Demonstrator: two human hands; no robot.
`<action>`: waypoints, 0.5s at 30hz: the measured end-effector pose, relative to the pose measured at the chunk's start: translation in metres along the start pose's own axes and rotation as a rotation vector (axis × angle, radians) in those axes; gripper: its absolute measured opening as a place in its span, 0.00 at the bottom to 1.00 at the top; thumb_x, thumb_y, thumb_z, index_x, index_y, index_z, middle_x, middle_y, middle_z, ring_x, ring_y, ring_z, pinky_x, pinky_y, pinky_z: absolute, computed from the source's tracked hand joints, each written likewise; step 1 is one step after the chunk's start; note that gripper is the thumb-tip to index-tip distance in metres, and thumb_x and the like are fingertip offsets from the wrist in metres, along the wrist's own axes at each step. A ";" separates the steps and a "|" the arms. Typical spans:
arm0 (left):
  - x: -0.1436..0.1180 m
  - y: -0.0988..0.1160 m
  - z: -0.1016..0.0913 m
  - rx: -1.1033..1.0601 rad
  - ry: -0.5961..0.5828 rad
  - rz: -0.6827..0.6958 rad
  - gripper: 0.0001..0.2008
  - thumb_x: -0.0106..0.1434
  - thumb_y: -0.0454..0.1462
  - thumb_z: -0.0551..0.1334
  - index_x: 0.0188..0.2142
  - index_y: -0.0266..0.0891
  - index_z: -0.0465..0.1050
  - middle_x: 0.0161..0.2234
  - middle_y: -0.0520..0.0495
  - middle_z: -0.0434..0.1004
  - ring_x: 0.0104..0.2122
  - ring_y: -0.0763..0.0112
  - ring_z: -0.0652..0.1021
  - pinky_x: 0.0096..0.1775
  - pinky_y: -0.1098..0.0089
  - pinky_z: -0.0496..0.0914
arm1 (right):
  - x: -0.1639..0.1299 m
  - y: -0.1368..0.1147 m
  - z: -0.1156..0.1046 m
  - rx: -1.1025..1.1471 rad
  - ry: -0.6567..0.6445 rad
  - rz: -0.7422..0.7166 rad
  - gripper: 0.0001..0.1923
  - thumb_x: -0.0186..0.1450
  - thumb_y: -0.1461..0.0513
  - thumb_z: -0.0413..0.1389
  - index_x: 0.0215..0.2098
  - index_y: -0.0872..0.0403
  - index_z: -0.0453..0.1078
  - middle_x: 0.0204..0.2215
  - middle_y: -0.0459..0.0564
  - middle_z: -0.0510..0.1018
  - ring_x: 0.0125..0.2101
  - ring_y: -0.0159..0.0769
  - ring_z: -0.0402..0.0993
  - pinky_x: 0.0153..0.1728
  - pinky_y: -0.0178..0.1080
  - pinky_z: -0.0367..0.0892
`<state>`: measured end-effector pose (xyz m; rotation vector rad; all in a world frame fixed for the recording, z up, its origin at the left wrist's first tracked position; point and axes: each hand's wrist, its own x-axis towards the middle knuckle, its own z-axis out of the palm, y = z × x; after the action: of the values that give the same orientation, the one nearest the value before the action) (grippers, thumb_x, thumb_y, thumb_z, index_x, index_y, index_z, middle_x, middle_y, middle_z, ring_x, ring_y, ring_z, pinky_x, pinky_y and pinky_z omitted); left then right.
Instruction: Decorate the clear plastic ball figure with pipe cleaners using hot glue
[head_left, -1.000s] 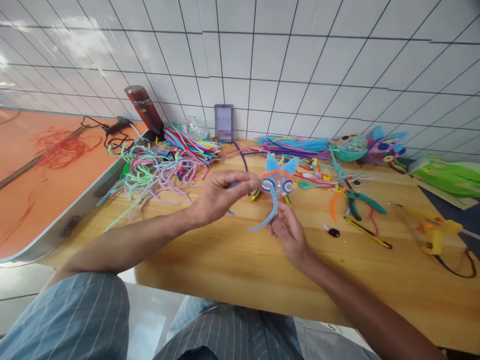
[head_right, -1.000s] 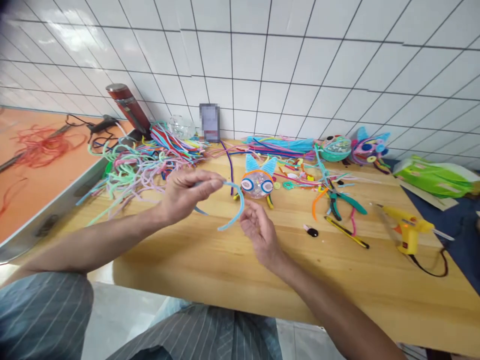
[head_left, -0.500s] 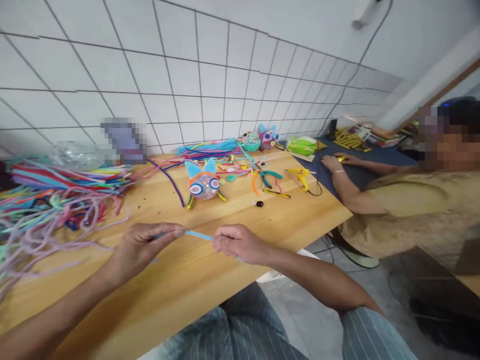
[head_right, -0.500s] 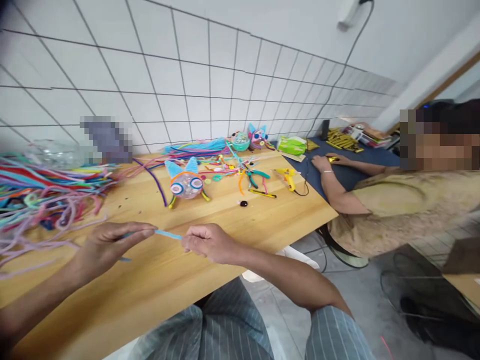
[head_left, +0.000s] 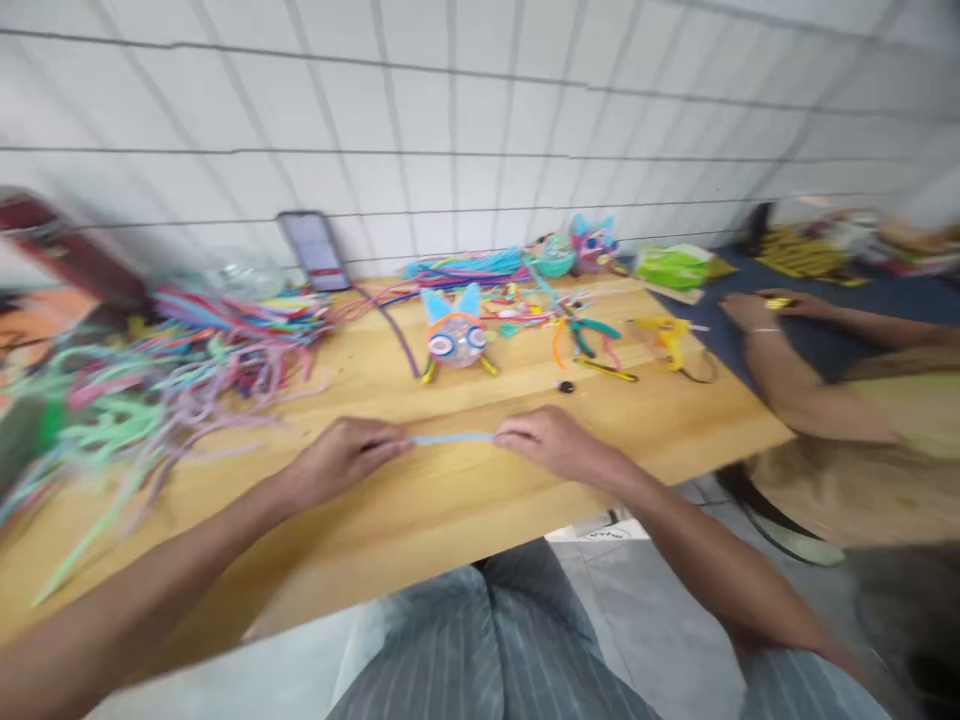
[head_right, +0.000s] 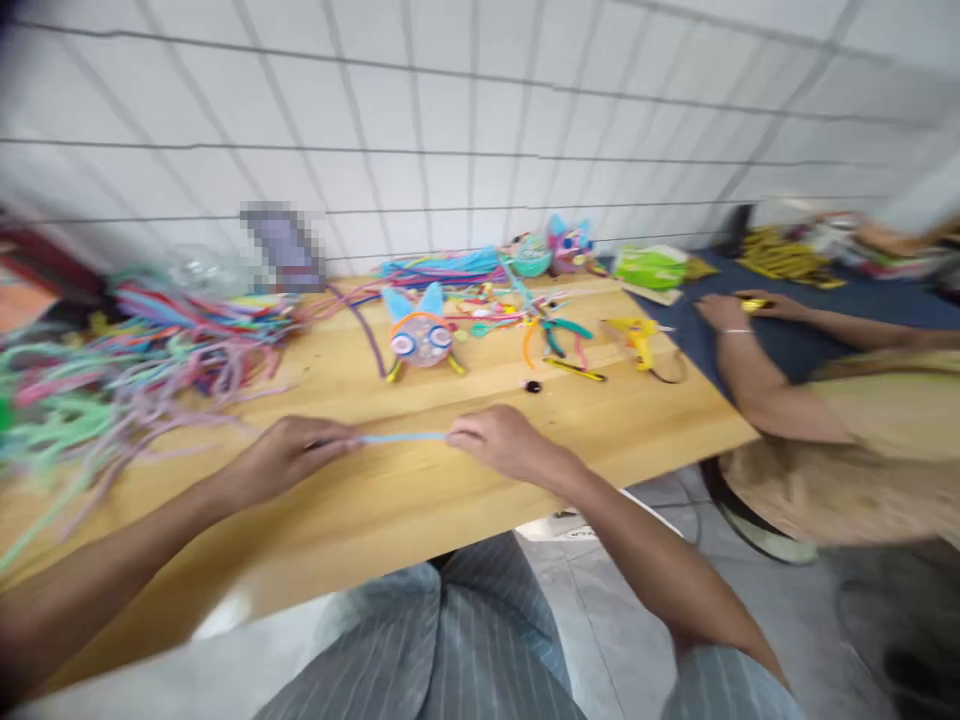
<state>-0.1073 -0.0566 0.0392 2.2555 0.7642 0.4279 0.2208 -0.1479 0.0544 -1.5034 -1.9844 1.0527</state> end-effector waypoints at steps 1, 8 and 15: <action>0.001 0.003 -0.001 -0.010 0.002 -0.027 0.19 0.73 0.49 0.60 0.41 0.41 0.87 0.37 0.47 0.89 0.32 0.65 0.85 0.36 0.72 0.77 | -0.002 0.004 -0.004 -0.029 0.030 -0.007 0.15 0.72 0.56 0.55 0.34 0.52 0.80 0.32 0.49 0.85 0.33 0.36 0.76 0.35 0.36 0.62; -0.006 -0.016 0.002 -0.126 0.013 -0.049 0.15 0.76 0.43 0.61 0.45 0.36 0.85 0.43 0.43 0.89 0.41 0.66 0.86 0.44 0.74 0.74 | -0.018 0.074 -0.017 -0.382 0.222 -0.121 0.20 0.71 0.44 0.53 0.35 0.43 0.83 0.34 0.45 0.89 0.33 0.46 0.86 0.32 0.43 0.76; -0.010 -0.021 0.020 0.069 -0.010 -0.005 0.11 0.76 0.40 0.62 0.44 0.41 0.84 0.43 0.42 0.90 0.41 0.65 0.88 0.38 0.74 0.72 | -0.010 0.091 -0.012 -0.575 0.324 -0.181 0.16 0.68 0.45 0.52 0.39 0.35 0.81 0.38 0.48 0.88 0.39 0.61 0.84 0.40 0.62 0.77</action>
<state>-0.1136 -0.0609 0.0093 2.3178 0.7906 0.3924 0.2884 -0.1429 -0.0083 -1.5929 -2.2254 0.1414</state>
